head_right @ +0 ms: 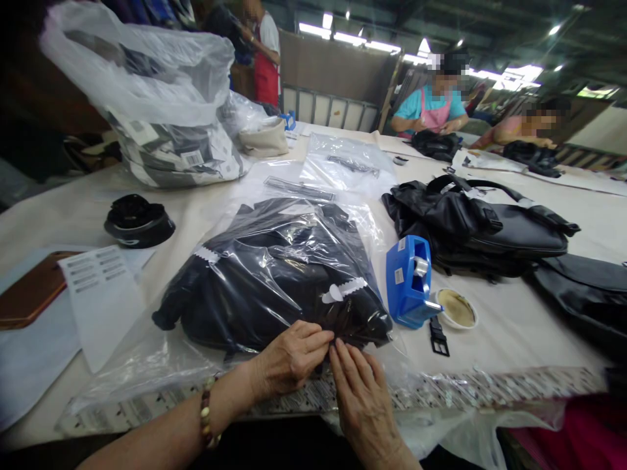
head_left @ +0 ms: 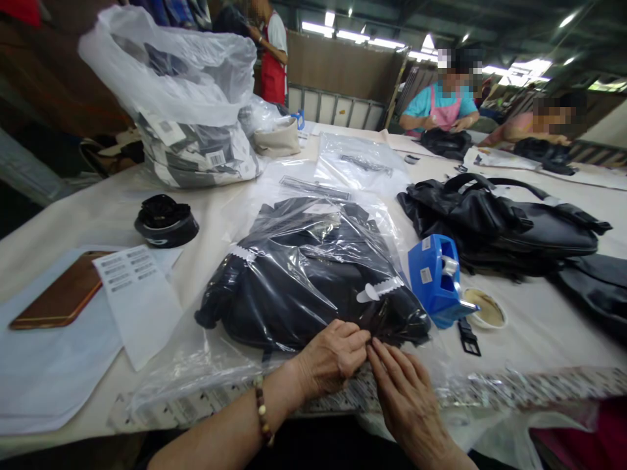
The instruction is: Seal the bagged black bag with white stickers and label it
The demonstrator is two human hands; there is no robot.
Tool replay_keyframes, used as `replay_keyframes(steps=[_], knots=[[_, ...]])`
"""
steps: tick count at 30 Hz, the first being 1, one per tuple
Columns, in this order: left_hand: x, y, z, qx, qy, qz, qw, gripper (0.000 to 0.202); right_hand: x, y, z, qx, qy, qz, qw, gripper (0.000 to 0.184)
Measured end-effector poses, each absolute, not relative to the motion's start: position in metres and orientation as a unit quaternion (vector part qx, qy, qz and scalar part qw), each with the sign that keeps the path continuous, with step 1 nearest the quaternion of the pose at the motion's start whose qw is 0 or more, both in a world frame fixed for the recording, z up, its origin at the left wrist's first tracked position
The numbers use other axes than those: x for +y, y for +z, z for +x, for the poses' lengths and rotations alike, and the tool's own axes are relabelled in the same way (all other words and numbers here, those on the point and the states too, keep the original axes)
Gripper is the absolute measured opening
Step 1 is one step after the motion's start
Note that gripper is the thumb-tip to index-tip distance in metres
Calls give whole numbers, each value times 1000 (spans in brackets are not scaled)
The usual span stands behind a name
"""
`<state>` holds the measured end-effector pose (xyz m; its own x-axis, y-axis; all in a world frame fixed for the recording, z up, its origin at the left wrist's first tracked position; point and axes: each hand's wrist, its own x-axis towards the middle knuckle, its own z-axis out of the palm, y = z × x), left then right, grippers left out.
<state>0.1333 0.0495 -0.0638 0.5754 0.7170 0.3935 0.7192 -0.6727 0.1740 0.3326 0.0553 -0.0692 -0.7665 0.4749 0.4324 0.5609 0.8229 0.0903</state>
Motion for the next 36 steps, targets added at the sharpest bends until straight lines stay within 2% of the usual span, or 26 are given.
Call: replay_keyframes(steps=[5, 11, 15, 22, 26, 31, 34, 36], knots=[[49, -60, 133, -397, -217, -892, 5, 8, 54, -86, 338, -927, -69, -289, 229, 45], [17, -53, 126, -434, -211, -873, 77, 26, 56, -91, 342, -929, -51, -270, 248, 59], [-27, -53, 92, -534, -224, -807, 120, 37, 56, -85, 341, -929, -78, -272, 239, 64], [-77, -38, 25, -622, -156, -750, 164, 24, 64, -95, 347, -934, -128, -244, 227, 65], [-87, -44, 4, -634, -134, -745, 160, 19, 65, -96, 347, -932, -125, -243, 239, 64], [-93, -50, -11, -638, -140, -743, 143, 24, 64, -89, 344, -932, -119, -248, 238, 66], [-92, -41, -8, -644, -138, -744, 116, 14, 64, -88, 343, -932, -115, -250, 237, 65], [-90, -36, -3, -653, -118, -741, 100, 26, 64, -90, 343, -929, -114, -252, 246, 64]])
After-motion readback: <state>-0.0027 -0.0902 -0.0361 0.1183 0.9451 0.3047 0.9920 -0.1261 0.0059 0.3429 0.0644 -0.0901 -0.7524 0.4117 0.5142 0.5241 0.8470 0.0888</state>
